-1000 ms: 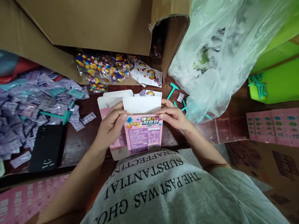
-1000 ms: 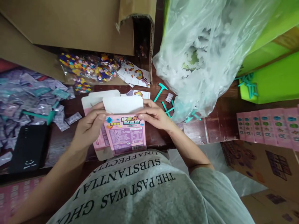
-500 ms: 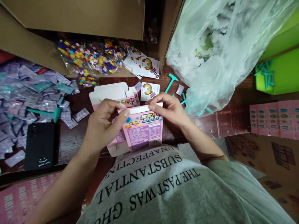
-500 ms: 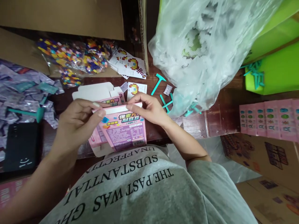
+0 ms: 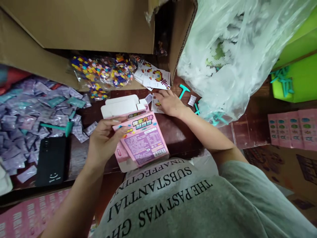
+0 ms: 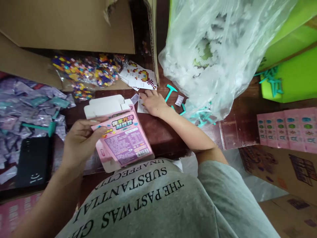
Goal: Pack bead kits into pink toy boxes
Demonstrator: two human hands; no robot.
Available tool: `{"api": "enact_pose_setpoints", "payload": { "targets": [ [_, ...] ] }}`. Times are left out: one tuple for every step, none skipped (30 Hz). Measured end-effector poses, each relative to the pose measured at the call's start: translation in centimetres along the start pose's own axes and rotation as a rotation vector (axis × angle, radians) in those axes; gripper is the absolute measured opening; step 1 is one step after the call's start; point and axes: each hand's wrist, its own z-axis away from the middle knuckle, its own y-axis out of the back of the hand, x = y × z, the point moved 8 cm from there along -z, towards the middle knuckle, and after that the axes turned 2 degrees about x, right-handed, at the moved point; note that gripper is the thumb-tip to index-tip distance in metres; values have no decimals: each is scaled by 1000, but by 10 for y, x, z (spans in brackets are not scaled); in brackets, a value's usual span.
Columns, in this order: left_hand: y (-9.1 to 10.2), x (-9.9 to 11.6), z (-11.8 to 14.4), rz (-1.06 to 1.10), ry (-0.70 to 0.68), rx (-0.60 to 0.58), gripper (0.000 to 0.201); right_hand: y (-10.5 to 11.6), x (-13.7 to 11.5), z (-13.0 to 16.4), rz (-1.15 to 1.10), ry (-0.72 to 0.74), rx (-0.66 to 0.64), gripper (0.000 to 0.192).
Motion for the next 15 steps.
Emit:
{"api": "enact_pose_setpoints", "payload": {
  "targets": [
    [13,-10,3,-2,42,53,35,2,-1,-4,48,-14,-23,76],
    [27,-19,7,-10,75,105,38,5,-3,-7,82,-17,-39,76],
    [40,-26,13,-28,93,144,39,7,-3,-9,108,-10,-66,72],
    [51,-30,17,-61,89,168,40,9,-4,-12,128,11,-105,62],
    [60,-30,19,-123,56,174,39,10,-6,-14,146,52,-148,49],
    [67,-26,18,-216,-6,172,41,13,-11,-18,165,114,-178,37],
    [72,-18,13,-328,-85,174,45,17,-17,-22,186,185,-191,29],
    [75,-10,3,-440,-157,184,51,22,-24,-28,210,247,-191,24],
    [77,-2,-12,-537,-202,208,58,28,-31,-34,236,285,-181,23],
    [80,3,-31,-618,-213,245,67,34,-39,-40,261,298,-170,23],
    [83,3,-55,-648,-154,272,71,40,-46,-45,282,288,-163,23],
    [85,-2,-80,-673,-56,289,69,46,-52,-49,297,261,-155,23],
    [85,-9,-105,-705,57,279,71,53,-58,-51,307,227,-143,23],
    [84,-13,-127,-725,101,282,72,58,-62,-51,312,193,-129,23],
    [84,-17,-144,-746,133,303,73,63,-64,-48,313,163,-118,23]
  ]
}}
